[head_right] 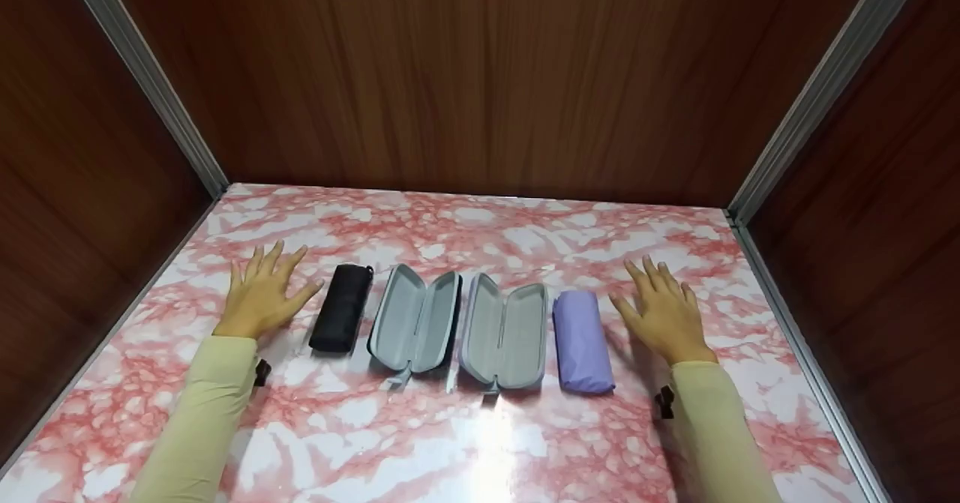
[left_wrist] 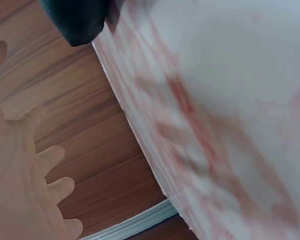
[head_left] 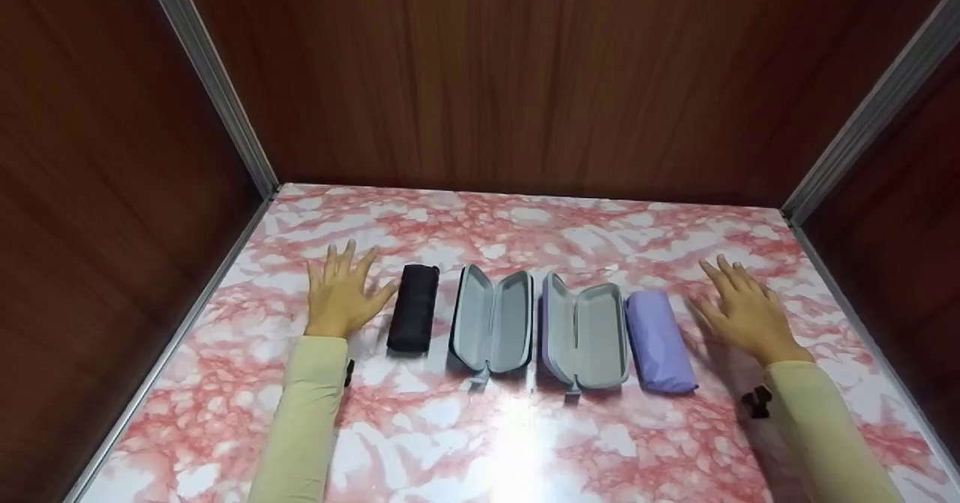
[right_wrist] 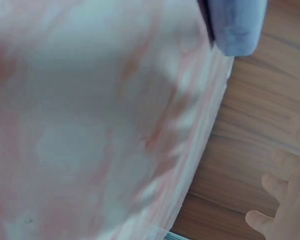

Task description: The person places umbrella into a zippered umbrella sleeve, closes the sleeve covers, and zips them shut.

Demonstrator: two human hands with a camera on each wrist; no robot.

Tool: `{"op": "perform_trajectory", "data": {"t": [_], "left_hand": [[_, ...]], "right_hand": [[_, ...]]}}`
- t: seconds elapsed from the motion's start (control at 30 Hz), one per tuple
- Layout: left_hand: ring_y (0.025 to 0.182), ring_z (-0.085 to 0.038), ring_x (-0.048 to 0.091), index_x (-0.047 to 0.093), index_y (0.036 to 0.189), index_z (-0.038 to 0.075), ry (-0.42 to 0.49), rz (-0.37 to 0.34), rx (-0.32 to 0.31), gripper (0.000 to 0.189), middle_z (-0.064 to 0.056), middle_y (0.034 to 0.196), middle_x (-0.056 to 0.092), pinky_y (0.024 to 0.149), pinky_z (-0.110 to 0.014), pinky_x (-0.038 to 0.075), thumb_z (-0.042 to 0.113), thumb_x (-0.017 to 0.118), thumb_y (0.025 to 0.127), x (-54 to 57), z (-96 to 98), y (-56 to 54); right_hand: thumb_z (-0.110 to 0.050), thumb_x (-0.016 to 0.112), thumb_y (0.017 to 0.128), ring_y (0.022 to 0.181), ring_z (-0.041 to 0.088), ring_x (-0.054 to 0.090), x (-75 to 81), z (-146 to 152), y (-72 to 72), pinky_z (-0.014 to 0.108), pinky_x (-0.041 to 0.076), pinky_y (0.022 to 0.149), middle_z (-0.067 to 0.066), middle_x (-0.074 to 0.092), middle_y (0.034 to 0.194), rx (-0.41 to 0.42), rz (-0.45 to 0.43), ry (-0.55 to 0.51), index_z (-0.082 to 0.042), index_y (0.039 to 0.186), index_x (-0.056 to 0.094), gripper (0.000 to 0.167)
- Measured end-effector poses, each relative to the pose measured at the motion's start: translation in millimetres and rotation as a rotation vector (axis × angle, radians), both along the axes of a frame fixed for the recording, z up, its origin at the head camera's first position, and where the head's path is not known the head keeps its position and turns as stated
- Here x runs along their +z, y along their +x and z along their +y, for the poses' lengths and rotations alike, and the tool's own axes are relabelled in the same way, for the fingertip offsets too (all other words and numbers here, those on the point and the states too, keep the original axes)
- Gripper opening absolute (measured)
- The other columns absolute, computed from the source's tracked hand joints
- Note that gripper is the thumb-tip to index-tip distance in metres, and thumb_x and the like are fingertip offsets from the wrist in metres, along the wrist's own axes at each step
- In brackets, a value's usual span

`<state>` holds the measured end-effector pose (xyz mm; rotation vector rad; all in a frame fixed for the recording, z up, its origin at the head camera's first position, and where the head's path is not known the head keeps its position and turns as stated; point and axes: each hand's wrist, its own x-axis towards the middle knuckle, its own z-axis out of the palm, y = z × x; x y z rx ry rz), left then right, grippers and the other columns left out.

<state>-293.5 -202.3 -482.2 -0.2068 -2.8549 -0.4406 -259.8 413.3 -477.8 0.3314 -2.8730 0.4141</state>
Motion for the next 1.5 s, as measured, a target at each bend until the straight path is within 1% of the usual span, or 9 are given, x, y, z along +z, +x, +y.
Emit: {"op": "perform_trajectory", "data": {"t": [0.23, 0.47, 0.6, 0.7, 0.97, 1.07, 1.17, 1.3, 1.5], "left_hand": [[0.147, -0.046, 0.019, 0.048, 0.150, 0.018, -0.001, 0.044, -0.041, 0.077, -0.020, 0.157, 0.034, 0.115, -0.066, 0.001, 0.068, 0.052, 0.091, 10.3, 14.3, 3.8], [0.144, -0.044, 0.027, 0.051, 0.148, 0.018, -0.028, 0.102, -0.079, 0.077, -0.018, 0.153, 0.042, 0.115, -0.065, 0.005, 0.070, 0.049, 0.092, 19.8, 30.8, 7.5], [0.140, -0.042, 0.036, 0.053, 0.146, 0.017, -0.039, 0.135, -0.107, 0.075, -0.017, 0.149, 0.048, 0.114, -0.066, 0.013, 0.068, 0.052, 0.091, 22.5, 39.8, 8.8], [0.136, -0.040, 0.043, 0.054, 0.145, 0.016, -0.020, 0.141, -0.139, 0.071, -0.015, 0.143, 0.054, 0.113, -0.065, 0.020, 0.062, 0.056, 0.092, 23.3, 46.1, 9.3], [0.126, -0.036, 0.053, 0.058, 0.141, 0.015, 0.084, 0.074, -0.195, 0.058, -0.011, 0.137, 0.060, 0.103, -0.057, 0.038, 0.047, 0.061, 0.093, 26.5, 60.9, 15.2], [0.120, -0.032, 0.059, 0.062, 0.137, 0.016, 0.157, 0.044, -0.233, 0.050, -0.008, 0.130, 0.064, 0.099, -0.055, 0.043, 0.042, 0.062, 0.094, 29.5, 68.5, 16.3], [0.111, -0.025, 0.065, 0.066, 0.132, 0.020, 0.244, -0.019, -0.276, 0.042, -0.003, 0.121, 0.070, 0.093, -0.052, 0.049, 0.040, 0.061, 0.095, 33.0, 77.5, 17.9], [0.102, -0.019, 0.068, 0.069, 0.127, 0.024, 0.329, -0.085, -0.313, 0.034, 0.003, 0.112, 0.073, 0.086, -0.046, 0.053, 0.037, 0.060, 0.096, 36.3, 91.0, 20.8], [0.097, -0.014, 0.069, 0.071, 0.121, 0.026, 0.393, -0.095, -0.361, 0.029, 0.006, 0.107, 0.073, 0.081, -0.037, 0.055, 0.036, 0.061, 0.096, 40.3, 113.4, 27.8]], "right_hand": [[-0.039, 0.056, 0.100, 0.140, 0.048, 0.030, 2.7, -9, 2.3, 0.070, 0.019, 0.107, 0.023, 0.038, 0.153, 0.056, 0.068, -0.061, -0.010, 0.152, 0.042, 0.061], [-0.031, 0.060, 0.099, 0.134, 0.047, 0.038, 6.8, -21, 3.3, 0.068, 0.026, 0.102, 0.020, 0.047, 0.148, 0.105, 0.133, -0.097, -0.010, 0.147, 0.048, 0.054], [-0.030, 0.061, 0.099, 0.131, 0.047, 0.041, 8.1, -28, 3.9, 0.068, 0.028, 0.101, 0.020, 0.049, 0.145, 0.133, 0.157, -0.106, -0.010, 0.145, 0.050, 0.052], [-0.029, 0.062, 0.099, 0.130, 0.046, 0.042, 10.0, -33, 4.2, 0.067, 0.028, 0.101, 0.019, 0.051, 0.143, 0.147, 0.171, -0.118, -0.009, 0.144, 0.051, 0.050], [-0.023, 0.062, 0.099, 0.130, 0.043, 0.045, 16.8, -50, 5.8, 0.064, 0.029, 0.104, 0.018, 0.054, 0.140, 0.187, 0.157, -0.202, -0.007, 0.141, 0.054, 0.046], [-0.020, 0.063, 0.099, 0.128, 0.042, 0.046, 18.0, -55, 6.4, 0.064, 0.030, 0.104, 0.018, 0.055, 0.139, 0.195, 0.148, -0.235, -0.006, 0.140, 0.055, 0.044], [-0.017, 0.061, 0.100, 0.128, 0.042, 0.046, 19.2, -60, 6.9, 0.062, 0.031, 0.104, 0.018, 0.056, 0.138, 0.213, 0.116, -0.295, -0.004, 0.139, 0.055, 0.042], [-0.018, 0.058, 0.102, 0.130, 0.041, 0.045, 21.3, -67, 8.4, 0.063, 0.032, 0.104, 0.019, 0.055, 0.138, 0.239, 0.050, -0.375, -0.003, 0.140, 0.054, 0.041], [-0.022, 0.059, 0.102, 0.128, 0.041, 0.047, 21.4, -77, 10.1, 0.062, 0.035, 0.103, 0.019, 0.055, 0.139, 0.248, -0.004, -0.411, -0.004, 0.140, 0.054, 0.043]]}}
